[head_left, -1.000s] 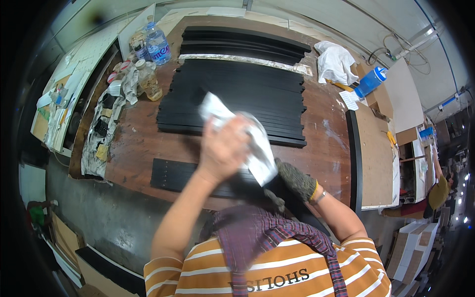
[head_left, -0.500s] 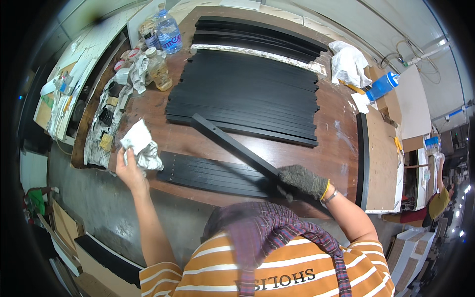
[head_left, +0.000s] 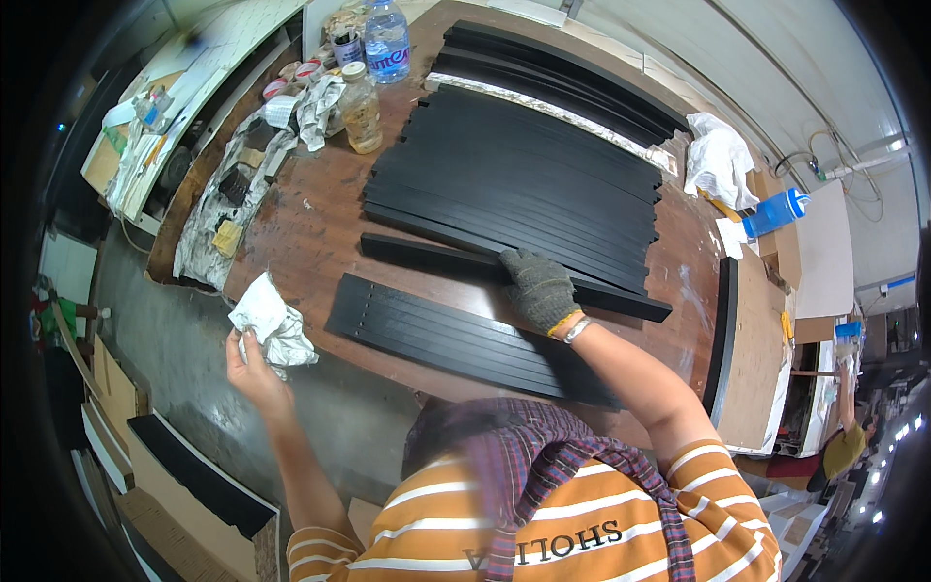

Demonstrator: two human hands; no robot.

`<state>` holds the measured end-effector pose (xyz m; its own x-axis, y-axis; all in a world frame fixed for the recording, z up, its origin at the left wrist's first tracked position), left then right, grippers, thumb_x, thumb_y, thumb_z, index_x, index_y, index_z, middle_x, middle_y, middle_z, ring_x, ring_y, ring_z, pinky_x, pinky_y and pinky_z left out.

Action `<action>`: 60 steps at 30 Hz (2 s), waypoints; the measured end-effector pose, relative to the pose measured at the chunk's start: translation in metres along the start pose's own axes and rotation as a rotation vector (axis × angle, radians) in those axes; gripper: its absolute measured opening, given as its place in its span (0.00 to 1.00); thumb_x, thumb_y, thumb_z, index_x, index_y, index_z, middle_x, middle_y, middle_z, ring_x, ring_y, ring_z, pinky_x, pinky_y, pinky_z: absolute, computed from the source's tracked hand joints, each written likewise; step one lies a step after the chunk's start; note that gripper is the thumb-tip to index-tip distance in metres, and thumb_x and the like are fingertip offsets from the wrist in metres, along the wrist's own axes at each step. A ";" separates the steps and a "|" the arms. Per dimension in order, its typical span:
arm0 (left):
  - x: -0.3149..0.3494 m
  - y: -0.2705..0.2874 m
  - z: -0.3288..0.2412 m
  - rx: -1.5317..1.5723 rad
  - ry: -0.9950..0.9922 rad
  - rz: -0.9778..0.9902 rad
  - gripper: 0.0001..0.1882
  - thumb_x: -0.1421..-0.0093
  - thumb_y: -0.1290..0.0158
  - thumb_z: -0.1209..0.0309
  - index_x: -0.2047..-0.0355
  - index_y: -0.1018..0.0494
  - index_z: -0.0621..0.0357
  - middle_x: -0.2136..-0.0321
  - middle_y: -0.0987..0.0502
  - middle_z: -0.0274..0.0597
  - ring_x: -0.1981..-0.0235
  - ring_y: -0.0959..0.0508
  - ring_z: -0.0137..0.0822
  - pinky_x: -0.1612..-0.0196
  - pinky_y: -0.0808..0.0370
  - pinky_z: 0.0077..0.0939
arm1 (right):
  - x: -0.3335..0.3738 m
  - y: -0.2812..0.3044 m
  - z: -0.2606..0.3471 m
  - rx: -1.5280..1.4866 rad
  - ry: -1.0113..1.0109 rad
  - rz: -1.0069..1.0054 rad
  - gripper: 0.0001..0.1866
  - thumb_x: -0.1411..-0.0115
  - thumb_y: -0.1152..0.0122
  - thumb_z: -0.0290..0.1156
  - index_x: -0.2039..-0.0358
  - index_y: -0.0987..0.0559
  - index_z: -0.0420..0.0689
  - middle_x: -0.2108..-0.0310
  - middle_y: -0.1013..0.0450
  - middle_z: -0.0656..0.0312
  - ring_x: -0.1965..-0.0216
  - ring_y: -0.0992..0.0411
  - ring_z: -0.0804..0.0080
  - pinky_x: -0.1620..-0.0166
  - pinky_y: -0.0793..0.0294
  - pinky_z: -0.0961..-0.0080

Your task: The person wipes multiple black plastic planks with a white cloth on a wooden workbench. They handle each plank individually, wiping both sides and stacking the cleaned pieces on top of others.

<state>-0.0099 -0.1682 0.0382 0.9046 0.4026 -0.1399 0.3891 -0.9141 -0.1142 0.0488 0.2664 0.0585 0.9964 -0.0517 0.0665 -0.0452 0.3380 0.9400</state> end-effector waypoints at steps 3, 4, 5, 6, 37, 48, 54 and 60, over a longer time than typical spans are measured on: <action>0.008 0.000 0.005 0.006 0.059 0.005 0.14 0.30 0.50 0.74 0.48 0.27 0.70 0.56 0.22 0.44 0.57 0.22 0.32 0.53 0.24 0.28 | -0.010 -0.013 0.002 0.071 -0.003 -0.085 0.17 0.43 0.38 0.37 0.54 0.23 0.48 0.60 0.25 0.51 0.54 0.25 0.51 0.54 0.24 0.55; 0.011 -0.002 0.006 0.020 0.080 0.013 0.14 0.29 0.50 0.74 0.48 0.27 0.71 0.56 0.22 0.44 0.57 0.22 0.31 0.53 0.24 0.28 | -0.014 -0.016 0.002 0.101 -0.023 -0.094 0.16 0.43 0.38 0.37 0.55 0.23 0.48 0.60 0.25 0.51 0.54 0.26 0.52 0.54 0.24 0.55; 0.014 -0.004 0.007 0.015 0.090 0.027 0.13 0.29 0.51 0.74 0.49 0.27 0.70 0.56 0.22 0.43 0.57 0.22 0.31 0.54 0.24 0.27 | -0.017 -0.017 0.004 0.127 0.002 -0.131 0.15 0.43 0.38 0.37 0.56 0.22 0.48 0.60 0.25 0.52 0.54 0.26 0.52 0.54 0.24 0.57; 0.016 -0.007 0.008 0.014 0.103 0.042 0.13 0.29 0.51 0.74 0.49 0.27 0.70 0.56 0.22 0.43 0.57 0.22 0.31 0.54 0.24 0.27 | -0.021 -0.017 0.007 0.159 0.012 -0.155 0.14 0.42 0.38 0.37 0.57 0.21 0.48 0.60 0.25 0.53 0.54 0.26 0.53 0.54 0.24 0.58; 0.162 -0.219 -0.065 -0.295 -0.586 0.842 0.17 0.47 0.40 0.77 0.55 0.24 0.64 0.57 0.21 0.53 0.56 0.19 0.51 0.52 0.22 0.38 | 0.106 0.001 -0.070 -0.105 -0.195 0.187 0.26 0.48 0.33 0.50 0.57 0.20 0.43 0.63 0.20 0.46 0.60 0.21 0.49 0.57 0.23 0.57; -0.017 -0.167 -0.040 -0.742 -0.699 0.187 0.08 0.37 0.47 0.77 0.60 0.21 0.68 0.64 0.19 0.53 0.64 0.19 0.54 0.59 0.21 0.42 | 0.191 0.060 -0.025 -0.147 -0.240 0.000 0.24 0.51 0.31 0.49 0.59 0.18 0.45 0.66 0.20 0.49 0.63 0.21 0.48 0.58 0.23 0.57; 0.161 -0.223 -0.057 -0.370 -1.223 1.069 0.09 0.38 0.45 0.70 0.60 0.21 0.62 0.67 0.18 0.50 0.60 0.16 0.48 0.44 0.26 0.52 | 0.187 0.043 -0.019 -0.214 -0.284 -0.050 0.25 0.53 0.28 0.49 0.62 0.18 0.43 0.68 0.20 0.48 0.66 0.21 0.46 0.62 0.23 0.56; 0.013 -0.206 -0.037 -0.564 -0.597 0.588 0.06 0.38 0.47 0.75 0.62 0.23 0.64 0.68 0.19 0.48 0.64 0.17 0.45 0.56 0.20 0.44 | 0.215 0.050 -0.023 -0.167 -0.312 -0.145 0.23 0.55 0.26 0.48 0.64 0.18 0.45 0.71 0.21 0.49 0.66 0.21 0.48 0.62 0.23 0.57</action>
<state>-0.0723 0.0234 0.0964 0.8044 -0.3019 -0.5116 0.0752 -0.8026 0.5918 0.2621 0.2934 0.1119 0.9208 -0.3855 0.0597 0.1324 0.4529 0.8817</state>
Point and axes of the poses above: each hand's wrist, its own x-axis away from the middle knuckle, its own y-axis out of the back of the hand, z = x × y, the point moved 3 cm from there along -x, towards the middle knuckle
